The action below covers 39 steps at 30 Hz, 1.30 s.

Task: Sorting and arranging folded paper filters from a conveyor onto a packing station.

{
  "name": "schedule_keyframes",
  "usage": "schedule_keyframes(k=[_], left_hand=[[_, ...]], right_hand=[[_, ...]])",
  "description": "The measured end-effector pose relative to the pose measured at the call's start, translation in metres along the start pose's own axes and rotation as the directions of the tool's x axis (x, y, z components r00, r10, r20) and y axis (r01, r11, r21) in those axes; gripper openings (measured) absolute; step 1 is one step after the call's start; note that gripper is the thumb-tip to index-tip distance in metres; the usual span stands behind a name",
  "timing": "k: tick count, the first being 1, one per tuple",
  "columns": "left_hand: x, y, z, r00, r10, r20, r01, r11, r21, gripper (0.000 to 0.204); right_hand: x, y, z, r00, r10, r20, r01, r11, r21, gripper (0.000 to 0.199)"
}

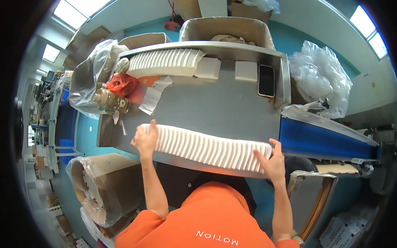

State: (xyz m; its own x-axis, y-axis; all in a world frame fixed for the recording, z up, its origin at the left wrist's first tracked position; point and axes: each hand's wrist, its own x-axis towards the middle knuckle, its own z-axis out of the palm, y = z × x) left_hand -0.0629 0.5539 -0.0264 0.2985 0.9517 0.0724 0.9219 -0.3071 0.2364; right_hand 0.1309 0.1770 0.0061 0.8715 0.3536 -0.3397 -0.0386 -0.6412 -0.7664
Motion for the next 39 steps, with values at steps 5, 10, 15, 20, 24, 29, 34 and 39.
schedule_keyframes(k=[5,10,15,20,24,29,34,39], left_hand=[[-0.025,-0.032,-0.011,0.996,-0.048,-0.069,0.04,0.993,-0.112,0.092],[-0.041,-0.026,-0.001,0.997,0.013,-0.079,-0.022,0.993,-0.115,0.087],[-0.053,-0.003,0.002,0.998,0.029,-0.056,-0.033,0.996,-0.08,0.089],[-0.059,0.01,0.001,0.999,0.004,-0.046,-0.007,0.998,-0.066,0.092],[-0.061,0.007,0.005,0.998,0.009,-0.058,-0.013,0.997,-0.071,0.092],[-0.062,0.009,0.007,0.996,0.035,-0.081,-0.04,0.997,-0.069,0.09],[-0.063,0.015,0.011,0.996,0.006,-0.086,-0.01,0.999,-0.045,0.089],[-0.065,0.018,0.008,0.996,0.001,-0.088,-0.006,0.998,-0.061,0.089]], right_hand=[[0.033,0.058,0.026,0.993,0.108,-0.045,-0.071,0.865,0.497,0.034],[0.024,0.065,0.014,0.988,0.088,0.123,-0.142,0.827,0.544,0.023],[0.04,0.084,0.003,0.963,0.265,0.052,-0.191,0.536,0.822,0.048],[0.034,0.051,0.022,0.996,0.085,-0.015,-0.066,0.859,0.507,0.047],[0.031,0.073,0.012,0.932,0.24,0.271,-0.352,0.425,0.834,0.042],[0.027,0.067,0.0,0.99,0.121,0.068,-0.136,0.743,0.655,0.041],[0.04,0.056,0.007,0.97,0.2,0.141,-0.238,0.631,0.738,0.036],[0.028,0.089,-0.004,0.92,0.252,0.3,-0.387,0.468,0.794,0.036]])
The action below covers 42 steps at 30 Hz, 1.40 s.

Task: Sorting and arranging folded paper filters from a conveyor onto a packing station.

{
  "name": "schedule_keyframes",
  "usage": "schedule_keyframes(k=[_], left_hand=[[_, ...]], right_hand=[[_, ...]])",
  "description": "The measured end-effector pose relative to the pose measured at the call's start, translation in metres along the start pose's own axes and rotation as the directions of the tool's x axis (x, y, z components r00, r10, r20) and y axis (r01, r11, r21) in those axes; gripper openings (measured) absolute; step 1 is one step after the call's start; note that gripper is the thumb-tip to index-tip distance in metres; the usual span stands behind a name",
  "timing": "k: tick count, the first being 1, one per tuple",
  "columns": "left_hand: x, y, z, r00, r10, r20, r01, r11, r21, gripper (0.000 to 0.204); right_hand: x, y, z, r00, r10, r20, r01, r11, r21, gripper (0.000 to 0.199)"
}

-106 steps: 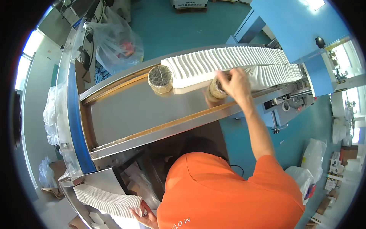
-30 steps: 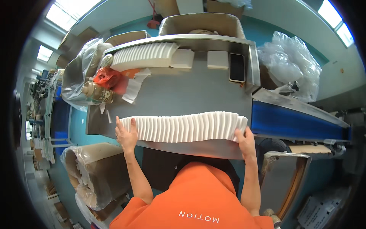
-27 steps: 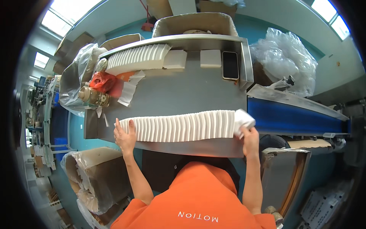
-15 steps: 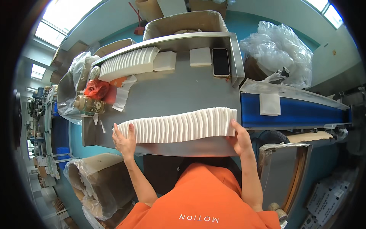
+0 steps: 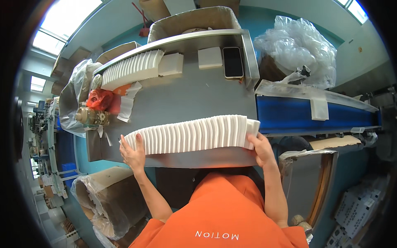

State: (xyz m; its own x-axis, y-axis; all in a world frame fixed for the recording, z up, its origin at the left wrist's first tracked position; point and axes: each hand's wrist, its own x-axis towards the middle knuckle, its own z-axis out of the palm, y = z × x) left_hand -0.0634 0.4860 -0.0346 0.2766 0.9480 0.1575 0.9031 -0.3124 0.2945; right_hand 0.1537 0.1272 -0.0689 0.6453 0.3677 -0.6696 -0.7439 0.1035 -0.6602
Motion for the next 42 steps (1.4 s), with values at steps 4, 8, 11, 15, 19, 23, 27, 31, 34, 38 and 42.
schedule_keyframes(k=[4,8,11,15,19,23,27,31,34,38,42], left_hand=[[-0.001,-0.002,0.0,1.0,0.005,0.014,-0.004,1.0,-0.008,0.089],[-0.004,0.007,0.003,0.999,0.017,0.033,-0.017,1.0,-0.006,0.09],[-0.006,0.009,0.0,1.0,-0.016,0.024,0.016,1.0,-0.011,0.091],[-0.006,0.007,0.0,0.999,-0.021,0.035,0.022,1.0,-0.017,0.091],[-0.006,0.011,0.0,0.999,-0.013,0.048,0.014,0.999,-0.03,0.09],[-0.007,0.016,0.003,0.998,0.003,0.065,-0.001,1.0,-0.022,0.089],[-0.007,0.021,0.003,0.997,-0.001,0.075,0.001,1.0,-0.007,0.09],[-0.007,0.018,0.007,0.998,0.022,0.051,-0.022,1.0,0.01,0.087],[-0.008,0.02,0.002,0.998,0.012,0.067,-0.013,1.0,0.016,0.087],[-0.01,0.031,0.005,0.993,0.055,0.103,-0.052,0.998,-0.027,0.087],[-0.012,0.034,0.005,0.991,0.112,0.069,-0.111,0.994,-0.016,0.088]], right_hand=[[0.007,-0.009,-0.006,0.976,-0.15,-0.158,0.178,0.968,0.177,0.03],[-0.007,-0.009,0.043,0.909,-0.411,0.067,0.356,0.684,-0.636,0.044],[0.009,0.006,0.041,0.953,-0.302,0.01,0.295,0.923,-0.246,0.044],[-0.003,-0.003,0.017,0.995,0.035,0.09,-0.059,0.959,0.278,0.038],[0.0,-0.006,-0.002,0.988,-0.091,-0.124,0.097,0.994,0.051,0.035],[0.012,-0.005,0.024,0.909,-0.381,-0.167,0.326,0.902,-0.282,0.044],[0.008,-0.005,0.049,0.943,-0.333,0.019,0.312,0.859,-0.406,0.042],[0.006,-0.003,0.02,0.998,-0.015,0.054,0.013,0.999,0.046,0.039],[0.006,0.004,-0.003,0.993,-0.108,-0.043,0.11,0.993,0.032,0.038],[0.016,0.002,0.006,0.942,-0.287,-0.175,0.27,0.956,-0.115,0.044],[0.001,-0.002,0.051,0.901,-0.435,0.013,0.372,0.755,-0.539,0.055]])
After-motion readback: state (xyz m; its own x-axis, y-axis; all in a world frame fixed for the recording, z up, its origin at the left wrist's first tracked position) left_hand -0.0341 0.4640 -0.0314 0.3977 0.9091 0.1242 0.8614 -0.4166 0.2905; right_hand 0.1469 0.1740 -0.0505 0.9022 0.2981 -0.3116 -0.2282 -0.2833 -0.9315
